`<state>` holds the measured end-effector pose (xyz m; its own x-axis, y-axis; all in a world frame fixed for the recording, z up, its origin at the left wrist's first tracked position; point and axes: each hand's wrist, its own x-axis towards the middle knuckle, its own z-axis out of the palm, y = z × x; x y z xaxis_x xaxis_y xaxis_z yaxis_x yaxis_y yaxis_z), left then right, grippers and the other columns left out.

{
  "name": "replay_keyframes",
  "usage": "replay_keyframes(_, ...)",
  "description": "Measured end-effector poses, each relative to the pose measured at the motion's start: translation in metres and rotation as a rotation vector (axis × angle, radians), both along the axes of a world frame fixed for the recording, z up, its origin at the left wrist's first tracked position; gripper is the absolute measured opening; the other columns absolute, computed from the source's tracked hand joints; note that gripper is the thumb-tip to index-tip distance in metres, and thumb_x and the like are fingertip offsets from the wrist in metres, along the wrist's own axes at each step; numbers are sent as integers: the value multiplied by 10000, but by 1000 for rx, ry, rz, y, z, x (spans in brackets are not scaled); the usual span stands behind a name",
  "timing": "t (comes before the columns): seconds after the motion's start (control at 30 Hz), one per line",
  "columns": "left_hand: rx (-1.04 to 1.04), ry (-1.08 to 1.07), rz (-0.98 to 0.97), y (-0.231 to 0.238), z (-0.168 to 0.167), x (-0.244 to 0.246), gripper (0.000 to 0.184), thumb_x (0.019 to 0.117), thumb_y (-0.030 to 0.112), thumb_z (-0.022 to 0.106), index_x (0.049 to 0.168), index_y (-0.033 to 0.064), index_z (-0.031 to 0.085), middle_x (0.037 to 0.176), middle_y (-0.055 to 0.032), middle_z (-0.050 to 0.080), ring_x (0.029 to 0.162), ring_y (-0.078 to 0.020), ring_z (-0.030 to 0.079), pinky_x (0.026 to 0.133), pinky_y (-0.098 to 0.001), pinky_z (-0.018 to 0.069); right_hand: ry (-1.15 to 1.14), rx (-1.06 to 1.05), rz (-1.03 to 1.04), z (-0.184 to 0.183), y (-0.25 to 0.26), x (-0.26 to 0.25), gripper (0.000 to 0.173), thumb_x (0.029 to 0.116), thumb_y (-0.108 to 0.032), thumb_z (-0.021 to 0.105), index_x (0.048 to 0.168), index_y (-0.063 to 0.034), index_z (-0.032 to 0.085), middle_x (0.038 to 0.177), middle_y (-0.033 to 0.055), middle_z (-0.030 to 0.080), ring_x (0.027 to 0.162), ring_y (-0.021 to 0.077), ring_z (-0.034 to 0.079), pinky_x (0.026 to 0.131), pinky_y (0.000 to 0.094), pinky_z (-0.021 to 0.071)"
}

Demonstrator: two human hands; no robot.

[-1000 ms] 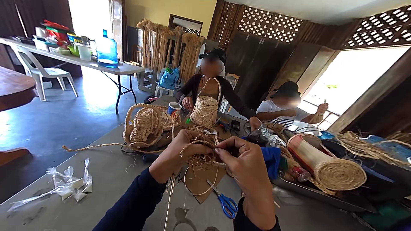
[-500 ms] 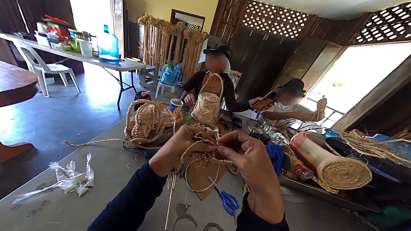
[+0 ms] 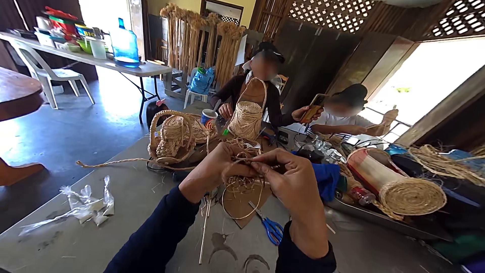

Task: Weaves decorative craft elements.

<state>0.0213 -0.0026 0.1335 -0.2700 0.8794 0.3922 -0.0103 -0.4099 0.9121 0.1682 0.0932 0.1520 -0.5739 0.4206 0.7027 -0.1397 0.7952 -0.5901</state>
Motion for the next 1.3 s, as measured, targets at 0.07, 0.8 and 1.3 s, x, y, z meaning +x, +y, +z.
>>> replay_keyframes(0.07,-2,10,-26,1,0,0,149,816,-66,703,828,72,757,783,25,737,744,-27,690,725,-209,591,26,-30,-2,1,1,-1,31,856,-73,729,882,-78,746,804,-38,711,716,-39,655,652,116,547)
replay_keyframes(0.8,-105,13,-101,4,-2,15,160,849,-86,666,887,46,749,814,15,735,733,-42,693,718,-203,597,334,-377,228,4,13,5,124,931,60,626,910,-42,692,771,27,707,535,26,595,490,150,508)
replay_keyframes(1.3,-152,119,-292,0,-3,31,246,814,-78,661,954,98,761,892,75,754,776,9,689,714,-179,587,380,-514,291,4,15,9,131,976,63,585,959,-38,665,772,35,705,578,83,677,562,232,614)
